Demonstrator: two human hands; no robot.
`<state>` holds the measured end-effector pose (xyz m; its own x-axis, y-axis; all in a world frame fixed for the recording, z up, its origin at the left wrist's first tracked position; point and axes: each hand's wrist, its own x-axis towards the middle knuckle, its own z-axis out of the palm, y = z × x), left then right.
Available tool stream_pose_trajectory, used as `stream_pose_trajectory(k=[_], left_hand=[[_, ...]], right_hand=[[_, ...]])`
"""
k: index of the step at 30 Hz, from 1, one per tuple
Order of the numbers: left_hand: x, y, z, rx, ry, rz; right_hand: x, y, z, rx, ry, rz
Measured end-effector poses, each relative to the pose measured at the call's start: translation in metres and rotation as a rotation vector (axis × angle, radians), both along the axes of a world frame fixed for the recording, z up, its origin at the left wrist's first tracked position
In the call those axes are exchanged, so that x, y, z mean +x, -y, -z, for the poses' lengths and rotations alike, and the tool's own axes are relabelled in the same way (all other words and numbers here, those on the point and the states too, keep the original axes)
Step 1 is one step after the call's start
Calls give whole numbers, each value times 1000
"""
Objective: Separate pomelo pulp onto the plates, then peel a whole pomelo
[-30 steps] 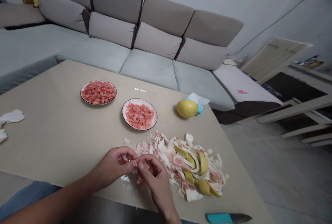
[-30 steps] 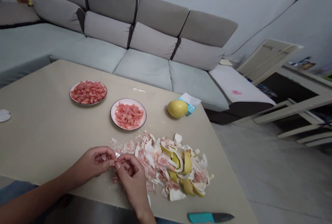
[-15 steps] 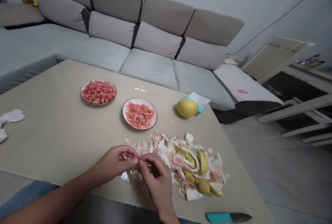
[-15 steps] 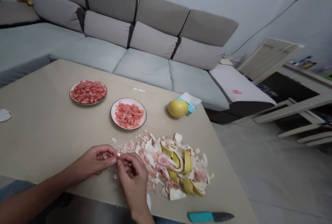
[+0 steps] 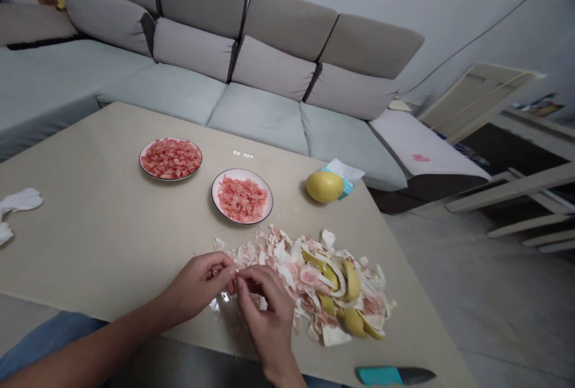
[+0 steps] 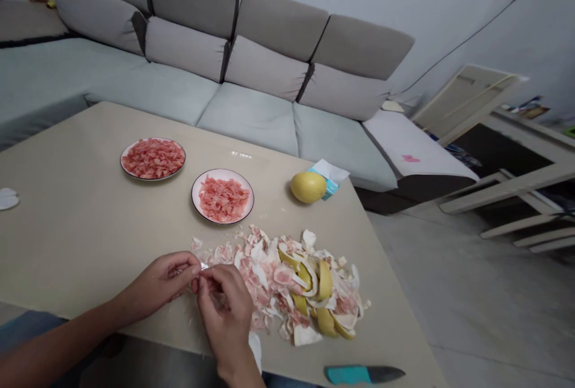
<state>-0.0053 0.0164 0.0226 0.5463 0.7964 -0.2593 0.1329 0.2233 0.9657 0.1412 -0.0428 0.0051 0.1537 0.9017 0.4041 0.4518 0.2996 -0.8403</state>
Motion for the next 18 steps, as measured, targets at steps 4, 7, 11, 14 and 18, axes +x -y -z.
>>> stream_pose_trajectory(k=[4,7,11,14,18], left_hand=[[2,3,6,-90,55,7],[4,6,15,-167,88,38],[4,6,18,-63,22,30],[2,5,13,98,-77,28],[0,6,8,241,-177,36]], right_hand=[[-1,-2,0,-12,-17,32],[-2,-2,3,36,26,32],[-3,-2,6,3,-6,48],[-2,-2,5,-61,-45,61],[0,-3,0,-158,-98,38]])
